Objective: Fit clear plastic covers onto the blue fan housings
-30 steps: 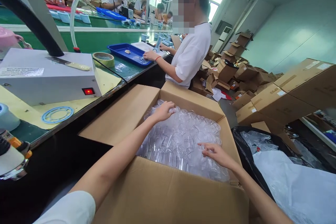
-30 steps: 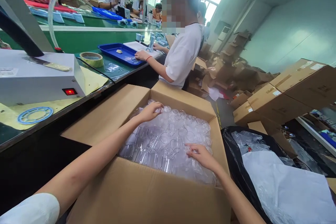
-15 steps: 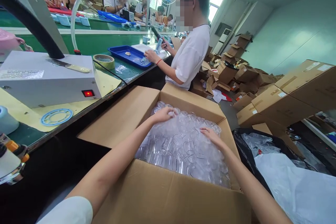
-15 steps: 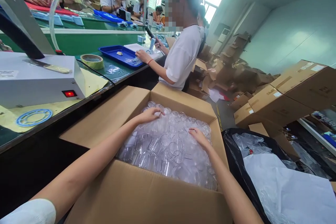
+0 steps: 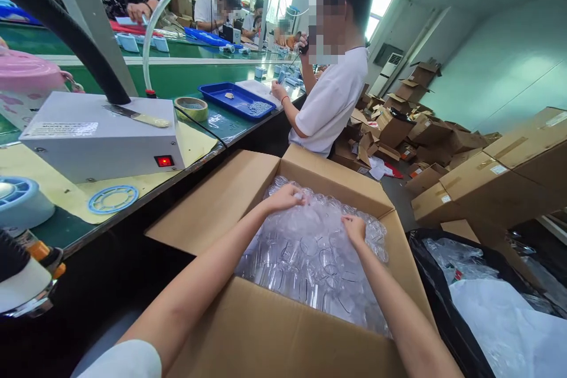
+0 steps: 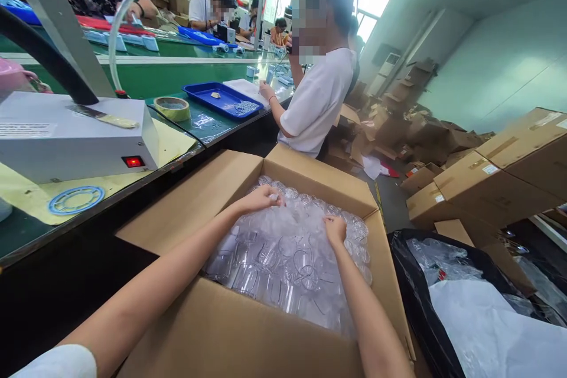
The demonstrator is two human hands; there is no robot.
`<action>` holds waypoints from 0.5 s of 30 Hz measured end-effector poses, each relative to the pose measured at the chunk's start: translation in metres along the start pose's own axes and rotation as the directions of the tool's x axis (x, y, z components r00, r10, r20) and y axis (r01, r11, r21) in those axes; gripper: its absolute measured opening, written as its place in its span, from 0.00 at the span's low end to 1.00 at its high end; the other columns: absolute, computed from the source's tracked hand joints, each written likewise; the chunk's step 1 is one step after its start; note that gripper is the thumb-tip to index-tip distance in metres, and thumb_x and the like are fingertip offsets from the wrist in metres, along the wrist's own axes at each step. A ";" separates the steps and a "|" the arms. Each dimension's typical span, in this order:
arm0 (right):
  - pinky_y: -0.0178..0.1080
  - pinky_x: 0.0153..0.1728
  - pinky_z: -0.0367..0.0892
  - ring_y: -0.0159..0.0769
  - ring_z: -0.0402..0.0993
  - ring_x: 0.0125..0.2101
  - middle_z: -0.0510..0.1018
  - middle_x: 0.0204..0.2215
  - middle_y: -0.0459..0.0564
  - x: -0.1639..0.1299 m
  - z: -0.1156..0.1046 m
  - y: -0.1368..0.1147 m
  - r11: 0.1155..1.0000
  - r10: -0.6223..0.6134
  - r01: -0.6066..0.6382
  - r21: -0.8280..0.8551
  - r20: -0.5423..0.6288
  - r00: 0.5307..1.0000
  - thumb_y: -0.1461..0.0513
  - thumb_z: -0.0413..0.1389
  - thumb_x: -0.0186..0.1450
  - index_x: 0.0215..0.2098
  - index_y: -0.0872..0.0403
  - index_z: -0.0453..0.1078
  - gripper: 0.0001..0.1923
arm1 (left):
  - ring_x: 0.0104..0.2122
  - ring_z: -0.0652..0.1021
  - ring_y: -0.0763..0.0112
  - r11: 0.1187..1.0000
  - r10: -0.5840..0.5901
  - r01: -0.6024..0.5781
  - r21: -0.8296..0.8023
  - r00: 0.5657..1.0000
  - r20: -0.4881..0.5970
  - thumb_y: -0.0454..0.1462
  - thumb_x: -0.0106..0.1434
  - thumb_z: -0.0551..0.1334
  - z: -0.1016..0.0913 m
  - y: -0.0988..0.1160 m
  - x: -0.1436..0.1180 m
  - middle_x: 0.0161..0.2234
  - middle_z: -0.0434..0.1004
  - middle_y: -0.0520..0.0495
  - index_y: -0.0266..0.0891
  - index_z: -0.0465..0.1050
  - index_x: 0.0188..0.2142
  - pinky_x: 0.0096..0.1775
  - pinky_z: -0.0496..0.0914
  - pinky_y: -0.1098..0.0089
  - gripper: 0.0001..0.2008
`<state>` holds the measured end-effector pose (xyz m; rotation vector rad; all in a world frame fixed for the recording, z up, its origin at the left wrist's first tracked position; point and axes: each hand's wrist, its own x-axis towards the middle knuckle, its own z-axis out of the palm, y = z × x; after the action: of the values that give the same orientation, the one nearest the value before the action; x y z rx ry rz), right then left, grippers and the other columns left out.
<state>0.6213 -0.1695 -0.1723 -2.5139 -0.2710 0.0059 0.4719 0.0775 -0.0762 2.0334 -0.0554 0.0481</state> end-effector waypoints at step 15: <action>0.36 0.30 0.70 0.30 0.71 0.28 0.73 0.31 0.45 -0.040 -0.091 0.017 0.838 -0.252 0.205 0.505 0.025 0.968 0.56 0.54 0.67 0.37 0.58 0.69 0.12 | 0.21 0.66 0.77 0.957 -0.077 0.075 -0.281 0.997 0.002 0.47 0.52 0.67 0.011 0.004 -0.001 0.19 0.65 0.55 0.36 0.68 0.21 0.27 0.57 0.74 0.17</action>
<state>0.5909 -0.2429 -0.1096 -1.9523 -0.5345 0.0841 0.4704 0.0655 -0.0779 1.7486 0.0215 0.0010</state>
